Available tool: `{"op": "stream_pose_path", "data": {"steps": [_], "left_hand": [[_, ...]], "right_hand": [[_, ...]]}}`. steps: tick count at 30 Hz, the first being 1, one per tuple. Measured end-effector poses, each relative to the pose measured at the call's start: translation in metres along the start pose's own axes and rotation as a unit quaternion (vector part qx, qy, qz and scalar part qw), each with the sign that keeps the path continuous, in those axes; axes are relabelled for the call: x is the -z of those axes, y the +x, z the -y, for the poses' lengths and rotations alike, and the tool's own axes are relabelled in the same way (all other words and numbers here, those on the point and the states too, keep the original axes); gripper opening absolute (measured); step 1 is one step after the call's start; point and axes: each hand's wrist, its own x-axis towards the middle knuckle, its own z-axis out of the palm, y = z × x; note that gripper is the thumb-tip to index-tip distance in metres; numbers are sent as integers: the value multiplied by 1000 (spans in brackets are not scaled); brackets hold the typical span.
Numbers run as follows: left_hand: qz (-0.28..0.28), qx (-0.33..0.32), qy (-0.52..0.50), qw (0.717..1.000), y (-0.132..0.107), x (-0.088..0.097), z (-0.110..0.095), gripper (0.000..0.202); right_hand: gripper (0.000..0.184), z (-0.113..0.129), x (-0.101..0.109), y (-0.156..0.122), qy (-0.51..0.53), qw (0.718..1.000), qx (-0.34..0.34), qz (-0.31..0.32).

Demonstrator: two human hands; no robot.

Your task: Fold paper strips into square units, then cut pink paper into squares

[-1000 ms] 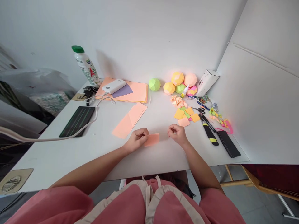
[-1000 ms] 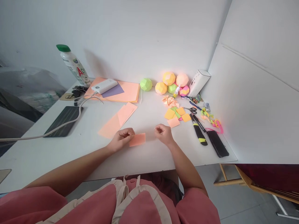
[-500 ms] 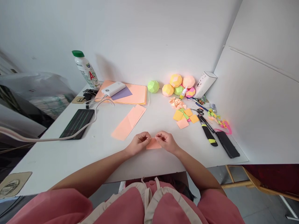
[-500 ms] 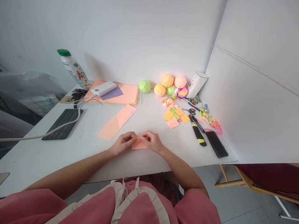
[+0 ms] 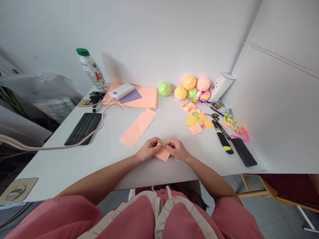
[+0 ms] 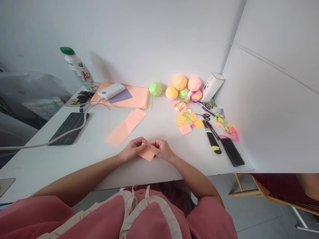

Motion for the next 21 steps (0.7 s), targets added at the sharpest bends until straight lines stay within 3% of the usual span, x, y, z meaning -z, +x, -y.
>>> {"op": "stream_pose_path", "data": {"steps": [5,9,14,19,21], "left_hand": [[1,-16,21,1000,-1,0,-1,23],[19,-14,-10,1000,-2,2,0,21],[-1,-50,-52,997,-1,7,0,23],[130,7,52,990,-4,4,-5,34],[121,14,77,990,-4,1,-4,38]], "right_hand": [[8,2,3,-1,-24,1000,14,-1],[8,6,13,-3,-22,1000,19,1],[9,9,22,-5,-13,999,29,-29],[12,8,17,-5,-9,998,50,-49],[12,6,12,-5,12,998,54,-44]]}}
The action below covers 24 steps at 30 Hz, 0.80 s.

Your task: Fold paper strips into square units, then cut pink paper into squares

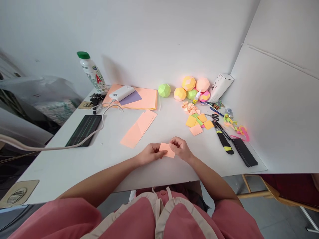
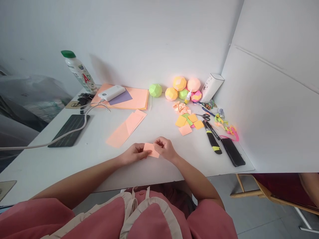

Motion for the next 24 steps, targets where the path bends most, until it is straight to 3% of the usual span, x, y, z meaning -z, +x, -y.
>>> {"op": "stream_pose_path", "data": {"steps": [3,6,13,24], "left_hand": [[-72,-12,4,997,2,-2,2,42],[-108,-18,13,994,4,-3,3,43],[-41,-16,-18,999,2,-1,-2,38],[-62,8,1,998,-1,1,-1,32]], "right_hand": [[27,-5,-6,1,40,999,-18,27],[36,-12,-10,2,52,997,-30,39],[40,-17,-8,1,55,998,-17,17],[40,-9,-4,2,34,999,-12,30]]}}
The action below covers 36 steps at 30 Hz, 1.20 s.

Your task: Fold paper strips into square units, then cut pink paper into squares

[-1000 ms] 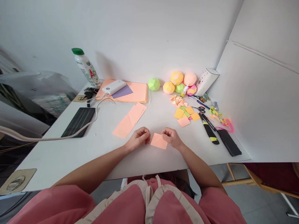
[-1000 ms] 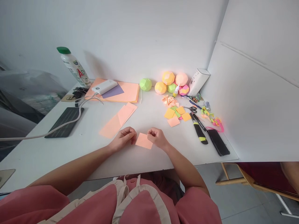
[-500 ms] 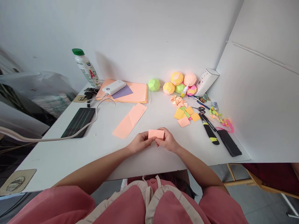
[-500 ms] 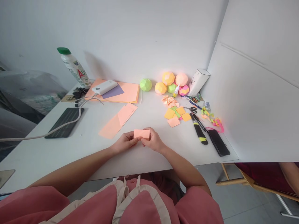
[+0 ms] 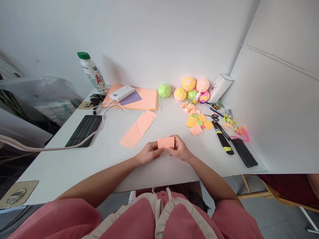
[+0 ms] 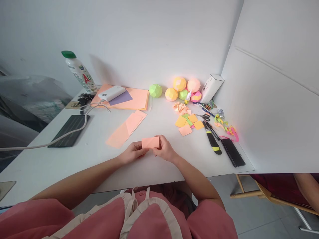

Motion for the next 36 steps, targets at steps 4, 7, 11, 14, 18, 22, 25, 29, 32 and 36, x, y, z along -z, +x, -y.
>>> {"op": "stream_pose_path", "data": {"steps": [4,7,11,14,18,22,25,29,32,36], "left_hand": [[-7,8,-12,1000,2,1,-1,34],[-3,9,-26,1000,3,0,-1,37],[-13,18,-30,999,3,-1,-2,39],[-16,22,-35,999,2,0,-3,39],[-8,21,-30,999,2,0,-1,39],[26,30,-21,999,3,1,1,39],[48,30,-17,998,4,1,2,37],[4,-7,37,999,2,0,2,38],[-125,-96,173,972,2,3,4,34],[-303,-118,414,850,8,11,10,28]], "right_hand": [[35,6,9,1,8,1000,22,-11],[35,8,13,1,10,999,24,-30],[34,10,14,1,6,999,26,-43],[33,11,18,2,1,997,31,-77],[23,10,24,3,11,992,48,-119],[35,5,20,3,17,999,20,-38],[36,4,14,2,-5,1000,-10,15],[33,7,17,4,-3,999,-14,-29],[31,7,26,9,61,983,23,-169],[28,1,33,16,145,955,-62,-253]]}}
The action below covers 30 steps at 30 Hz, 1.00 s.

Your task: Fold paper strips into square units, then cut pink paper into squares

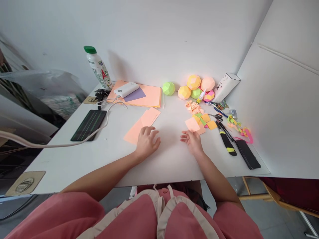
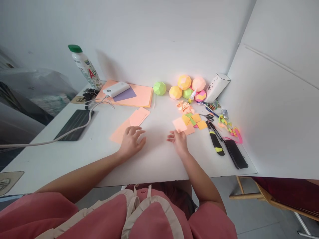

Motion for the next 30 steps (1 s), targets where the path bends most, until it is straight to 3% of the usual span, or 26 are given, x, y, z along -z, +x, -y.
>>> {"op": "stream_pose_path", "data": {"steps": [2,5,7,12,16,22,24,26,30], "left_hand": [[10,58,124,990,4,-3,6,47],[93,127,212,965,8,-7,12,61],[116,108,226,961,8,-7,14,58],[73,12,208,975,5,-5,15,42],[66,-14,212,975,5,-3,14,28],[92,-21,228,969,7,2,10,39],[103,-35,194,975,6,2,8,36],[125,-81,108,983,3,1,6,31],[140,-192,-101,966,-2,-2,3,29]], "right_hand": [[30,-3,-1,0,-11,998,-54,30],[34,-5,-5,-6,-41,992,-80,82],[30,-5,-6,-10,-83,985,-77,128],[23,-7,-3,-12,-144,971,-38,187],[23,-12,-2,-10,-186,967,-2,173],[18,-17,-7,-11,-242,957,104,123],[17,-19,-9,-12,-280,930,188,146],[21,-22,-10,-13,-343,879,270,193],[46,-26,-7,-11,-446,792,303,284]]}}
